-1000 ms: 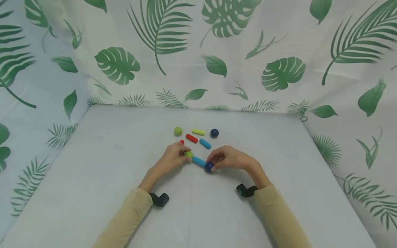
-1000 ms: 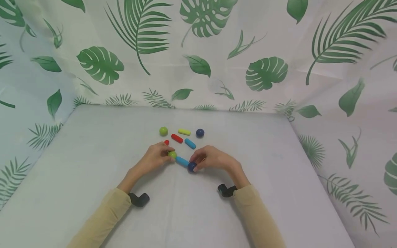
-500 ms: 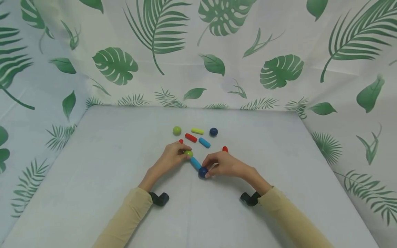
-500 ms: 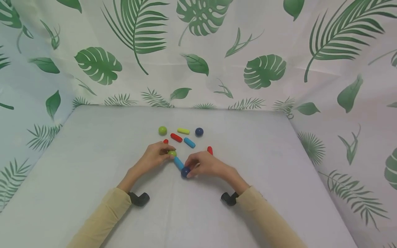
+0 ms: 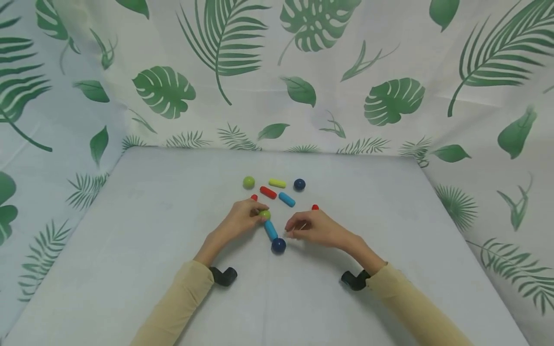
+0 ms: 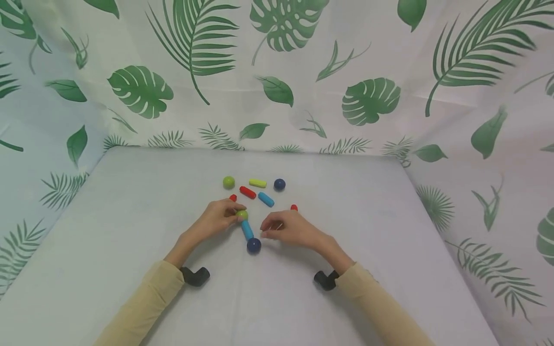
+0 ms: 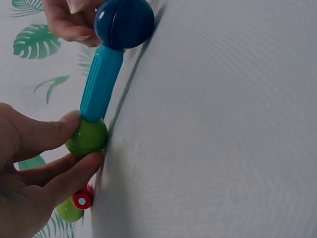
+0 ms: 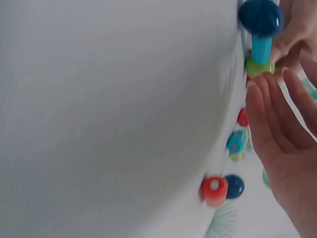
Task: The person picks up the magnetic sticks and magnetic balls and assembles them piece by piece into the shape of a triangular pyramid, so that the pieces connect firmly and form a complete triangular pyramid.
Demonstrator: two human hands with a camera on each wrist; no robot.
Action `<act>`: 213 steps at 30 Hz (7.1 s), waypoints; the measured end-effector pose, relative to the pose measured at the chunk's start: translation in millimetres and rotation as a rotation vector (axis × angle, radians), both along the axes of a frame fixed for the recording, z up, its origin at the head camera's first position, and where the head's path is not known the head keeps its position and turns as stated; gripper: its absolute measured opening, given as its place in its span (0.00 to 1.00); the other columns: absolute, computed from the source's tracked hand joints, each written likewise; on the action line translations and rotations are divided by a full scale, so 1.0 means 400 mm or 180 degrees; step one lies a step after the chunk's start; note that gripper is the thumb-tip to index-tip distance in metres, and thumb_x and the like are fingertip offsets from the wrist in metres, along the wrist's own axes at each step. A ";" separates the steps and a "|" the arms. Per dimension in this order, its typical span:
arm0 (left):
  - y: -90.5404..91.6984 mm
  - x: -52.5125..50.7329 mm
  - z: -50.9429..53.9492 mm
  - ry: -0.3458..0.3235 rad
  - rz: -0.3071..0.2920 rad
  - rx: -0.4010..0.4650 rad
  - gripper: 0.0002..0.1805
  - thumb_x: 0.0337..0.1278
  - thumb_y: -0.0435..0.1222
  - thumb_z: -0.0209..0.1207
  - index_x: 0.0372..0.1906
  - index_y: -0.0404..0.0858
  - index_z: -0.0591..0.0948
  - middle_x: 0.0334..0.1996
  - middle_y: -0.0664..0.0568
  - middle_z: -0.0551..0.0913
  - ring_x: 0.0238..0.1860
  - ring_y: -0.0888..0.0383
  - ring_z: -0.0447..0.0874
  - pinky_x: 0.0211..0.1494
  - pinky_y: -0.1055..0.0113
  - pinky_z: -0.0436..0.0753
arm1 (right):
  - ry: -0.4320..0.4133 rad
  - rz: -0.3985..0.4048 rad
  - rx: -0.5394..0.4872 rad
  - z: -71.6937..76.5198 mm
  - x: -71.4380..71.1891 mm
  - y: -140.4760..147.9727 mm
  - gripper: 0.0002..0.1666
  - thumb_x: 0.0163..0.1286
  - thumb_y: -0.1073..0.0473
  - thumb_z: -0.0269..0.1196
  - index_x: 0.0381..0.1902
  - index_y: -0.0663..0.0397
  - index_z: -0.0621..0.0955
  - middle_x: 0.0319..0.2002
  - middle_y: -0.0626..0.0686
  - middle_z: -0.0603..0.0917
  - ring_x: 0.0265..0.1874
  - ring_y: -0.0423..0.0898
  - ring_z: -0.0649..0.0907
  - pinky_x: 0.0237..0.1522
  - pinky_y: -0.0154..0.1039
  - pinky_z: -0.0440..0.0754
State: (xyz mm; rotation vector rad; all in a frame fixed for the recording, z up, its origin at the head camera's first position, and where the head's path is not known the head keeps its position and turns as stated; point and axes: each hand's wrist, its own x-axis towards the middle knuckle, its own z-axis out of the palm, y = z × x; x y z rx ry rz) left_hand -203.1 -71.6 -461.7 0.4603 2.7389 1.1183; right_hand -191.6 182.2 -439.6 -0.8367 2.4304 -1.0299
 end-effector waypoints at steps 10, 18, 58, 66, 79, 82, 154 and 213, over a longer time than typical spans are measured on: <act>-0.012 -0.004 0.003 -0.0040 -0.0089 0.0006 0.18 0.62 0.31 0.69 0.56 0.36 0.87 0.48 0.48 0.89 0.47 0.53 0.84 0.56 0.59 0.85 | 0.0323 -0.0636 0.0112 0.015 -0.024 0.073 0.09 0.69 0.61 0.69 0.46 0.55 0.87 0.39 0.48 0.88 0.37 0.43 0.83 0.42 0.34 0.81; -0.024 -0.007 0.011 -0.0125 -0.0153 0.0019 0.17 0.61 0.32 0.70 0.55 0.36 0.87 0.48 0.49 0.89 0.46 0.55 0.85 0.53 0.62 0.85 | 0.0297 -0.1267 0.0298 0.002 -0.055 0.127 0.11 0.69 0.58 0.68 0.47 0.56 0.85 0.38 0.53 0.86 0.37 0.48 0.83 0.36 0.36 0.80; -0.036 0.004 0.004 -0.0317 -0.0087 0.0047 0.19 0.64 0.32 0.68 0.60 0.40 0.85 0.53 0.50 0.87 0.51 0.53 0.83 0.61 0.57 0.83 | 0.0277 -0.0442 0.0346 -0.017 -0.069 -0.034 0.14 0.69 0.64 0.69 0.51 0.58 0.87 0.45 0.53 0.90 0.42 0.46 0.85 0.50 0.42 0.86; -0.030 0.003 0.007 -0.0263 -0.0155 0.0102 0.19 0.63 0.32 0.68 0.59 0.39 0.86 0.53 0.50 0.87 0.51 0.52 0.84 0.61 0.56 0.83 | 0.0389 -0.0243 0.0353 -0.007 -0.078 -0.060 0.14 0.69 0.65 0.68 0.51 0.57 0.88 0.46 0.51 0.90 0.43 0.45 0.86 0.50 0.41 0.87; -0.029 0.000 0.000 -0.0293 -0.0087 0.0068 0.19 0.63 0.31 0.68 0.59 0.40 0.86 0.53 0.50 0.87 0.50 0.53 0.83 0.60 0.56 0.84 | 0.0426 -0.0110 0.0368 -0.003 -0.088 -0.086 0.13 0.69 0.66 0.68 0.50 0.58 0.89 0.44 0.51 0.91 0.41 0.42 0.86 0.49 0.38 0.87; -0.026 0.001 -0.001 -0.0311 -0.0056 0.0039 0.19 0.63 0.32 0.68 0.59 0.40 0.86 0.53 0.50 0.87 0.50 0.53 0.83 0.60 0.57 0.84 | 0.0414 -0.0242 0.0348 -0.001 -0.086 -0.075 0.12 0.70 0.64 0.67 0.50 0.57 0.89 0.44 0.50 0.91 0.41 0.42 0.85 0.49 0.39 0.87; -0.021 0.008 -0.003 -0.0245 -0.0039 -0.0016 0.20 0.60 0.32 0.70 0.58 0.43 0.86 0.52 0.51 0.87 0.50 0.52 0.81 0.60 0.57 0.84 | 0.0210 -0.0677 0.0384 -0.015 -0.077 0.019 0.20 0.66 0.66 0.70 0.56 0.58 0.84 0.51 0.56 0.87 0.51 0.52 0.86 0.56 0.48 0.86; -0.044 0.075 -0.009 -0.0099 0.0130 0.0240 0.14 0.52 0.30 0.75 0.43 0.40 0.84 0.38 0.51 0.86 0.39 0.56 0.79 0.47 0.64 0.84 | 0.0420 -0.0786 0.0587 -0.030 -0.200 -0.062 0.19 0.71 0.61 0.66 0.57 0.63 0.83 0.51 0.60 0.87 0.50 0.55 0.86 0.51 0.46 0.86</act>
